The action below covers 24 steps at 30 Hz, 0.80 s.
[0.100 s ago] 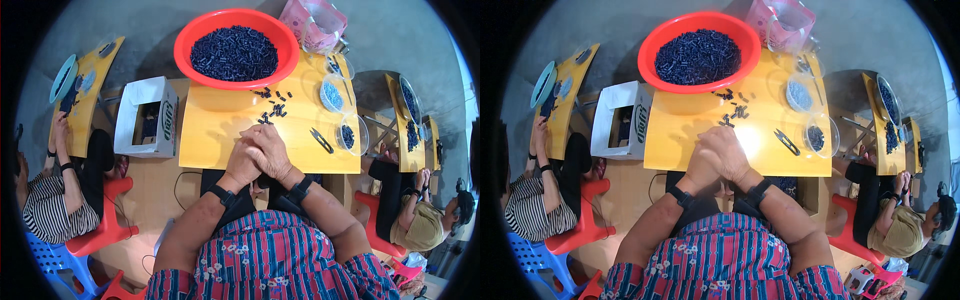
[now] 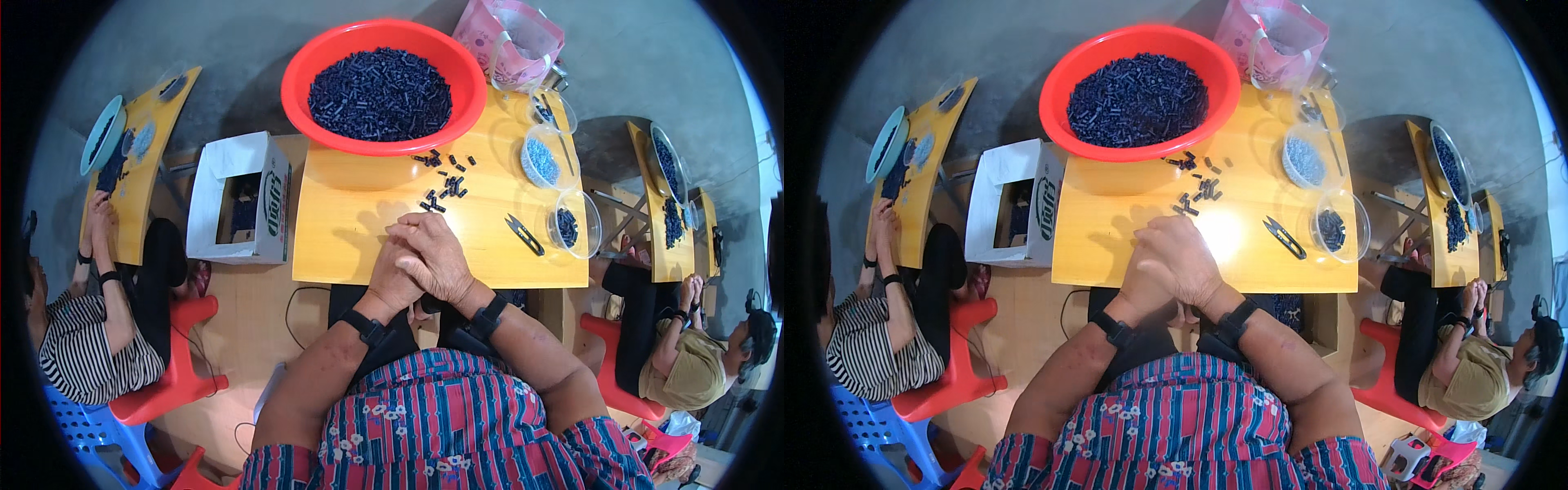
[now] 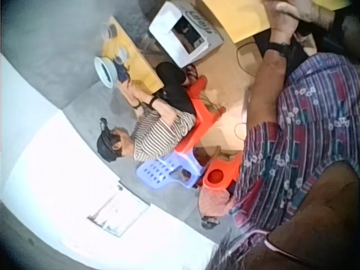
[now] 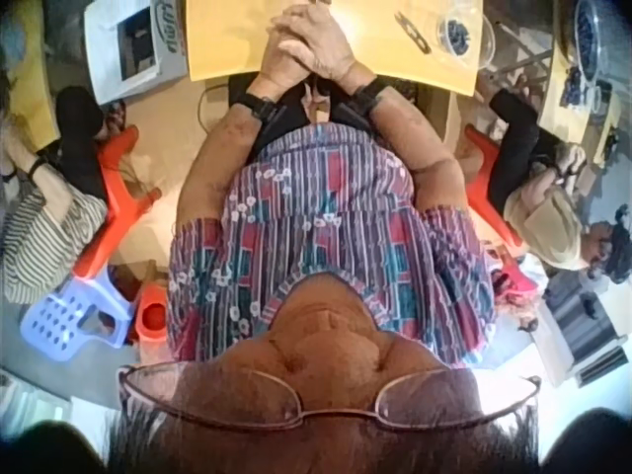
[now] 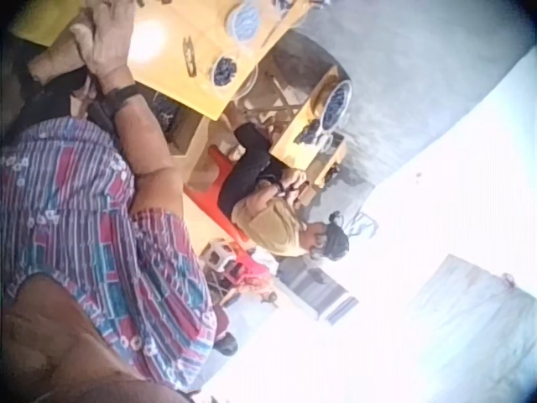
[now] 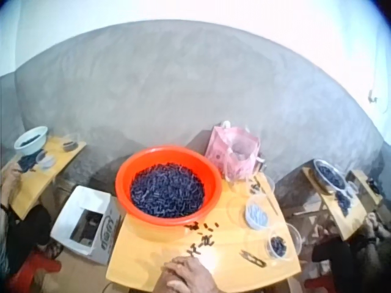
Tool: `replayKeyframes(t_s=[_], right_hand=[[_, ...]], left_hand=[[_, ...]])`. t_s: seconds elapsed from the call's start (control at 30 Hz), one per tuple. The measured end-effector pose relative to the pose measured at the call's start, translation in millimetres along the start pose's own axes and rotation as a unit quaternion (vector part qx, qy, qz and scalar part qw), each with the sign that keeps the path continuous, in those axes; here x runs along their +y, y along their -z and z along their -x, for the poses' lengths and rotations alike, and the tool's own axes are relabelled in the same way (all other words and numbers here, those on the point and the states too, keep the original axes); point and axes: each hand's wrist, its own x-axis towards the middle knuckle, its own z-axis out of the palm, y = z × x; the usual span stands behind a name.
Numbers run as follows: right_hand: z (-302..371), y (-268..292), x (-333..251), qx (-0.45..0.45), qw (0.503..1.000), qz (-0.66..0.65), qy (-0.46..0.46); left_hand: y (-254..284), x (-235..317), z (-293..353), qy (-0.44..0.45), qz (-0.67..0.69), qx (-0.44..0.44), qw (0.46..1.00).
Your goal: Assembling small black plastic parts by hand at a manufacturing workbench.
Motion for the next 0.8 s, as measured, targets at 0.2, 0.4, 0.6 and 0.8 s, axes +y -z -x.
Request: replayKeyframes(t_s=[0.2,0.4,0.6,0.8], right_hand=[[-3,-3,-2,-0.041,0.998,-0.022,-0.030],[-3,-6,2,-0.058,0.997,-0.018,-0.048],[-3,-9,2,-0.043,0.998,-0.021,-0.035],[-1,-3,4,-0.054,0.998,-0.012,-0.022]], left_hand=[[-5,-3,0,-0.061,-0.027,0.090,0.994],[3,-2,3,0.034,0.086,-0.024,0.995],[-3,-17,3,0.010,0.048,-0.077,0.996],[-7,-16,7,-0.055,0.022,-0.003,0.998]])
